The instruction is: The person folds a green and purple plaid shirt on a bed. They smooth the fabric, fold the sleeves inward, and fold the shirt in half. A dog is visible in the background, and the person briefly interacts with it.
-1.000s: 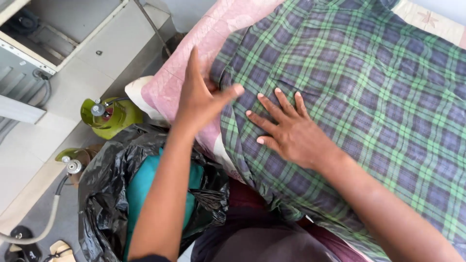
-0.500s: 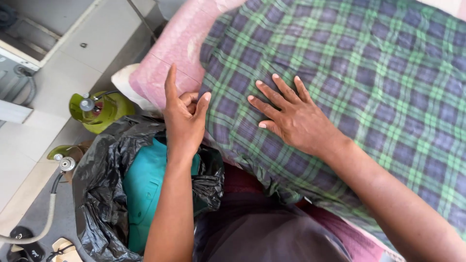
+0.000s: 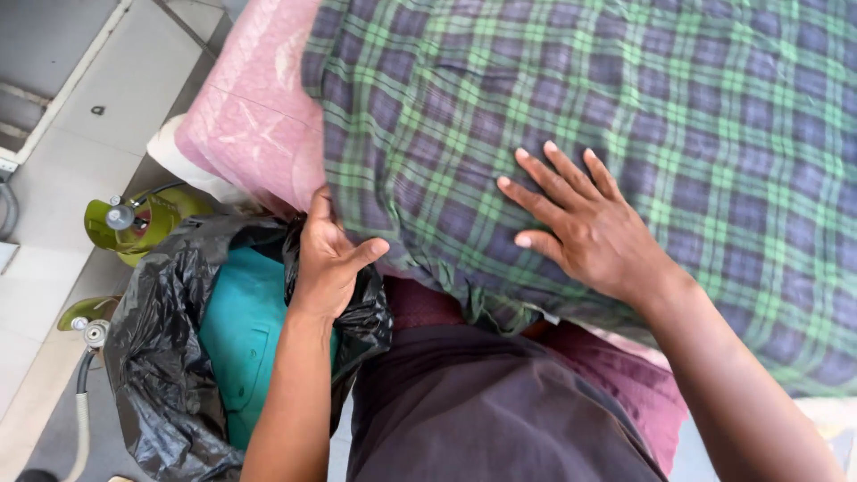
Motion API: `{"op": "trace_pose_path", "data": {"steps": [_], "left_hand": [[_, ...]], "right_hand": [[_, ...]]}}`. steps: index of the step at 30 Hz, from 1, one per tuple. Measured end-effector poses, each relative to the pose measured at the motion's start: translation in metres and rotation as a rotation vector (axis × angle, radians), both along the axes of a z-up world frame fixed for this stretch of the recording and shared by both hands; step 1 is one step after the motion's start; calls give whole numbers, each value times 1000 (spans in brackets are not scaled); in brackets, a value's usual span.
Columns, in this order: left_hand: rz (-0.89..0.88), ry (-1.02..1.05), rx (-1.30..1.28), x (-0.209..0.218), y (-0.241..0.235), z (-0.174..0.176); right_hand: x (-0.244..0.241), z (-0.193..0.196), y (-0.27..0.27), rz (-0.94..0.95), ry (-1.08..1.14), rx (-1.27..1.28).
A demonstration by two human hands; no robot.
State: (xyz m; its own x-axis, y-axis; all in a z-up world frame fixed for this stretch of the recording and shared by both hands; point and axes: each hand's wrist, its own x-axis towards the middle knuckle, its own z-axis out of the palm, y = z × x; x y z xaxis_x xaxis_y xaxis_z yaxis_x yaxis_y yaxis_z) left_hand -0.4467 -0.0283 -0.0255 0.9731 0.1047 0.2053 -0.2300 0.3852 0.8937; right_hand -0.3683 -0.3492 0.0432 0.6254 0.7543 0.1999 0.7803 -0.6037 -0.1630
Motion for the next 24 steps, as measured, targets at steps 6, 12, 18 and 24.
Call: {"op": "trace_pose_path", "data": {"steps": [6,12,18,24], "left_hand": [[12,220,328,-1,24,-2],[95,450,584,-16,33,14],[145,607,872,-22,27,63],[672,178,1393,-2,-15,87]], "right_hand": [[-23,4,29,-42,-457,-210],[-50,-5,59,195,-102,37],[-16,4,8,17,-144,55],[-1,-2,-45,-403,-80,-52]]}}
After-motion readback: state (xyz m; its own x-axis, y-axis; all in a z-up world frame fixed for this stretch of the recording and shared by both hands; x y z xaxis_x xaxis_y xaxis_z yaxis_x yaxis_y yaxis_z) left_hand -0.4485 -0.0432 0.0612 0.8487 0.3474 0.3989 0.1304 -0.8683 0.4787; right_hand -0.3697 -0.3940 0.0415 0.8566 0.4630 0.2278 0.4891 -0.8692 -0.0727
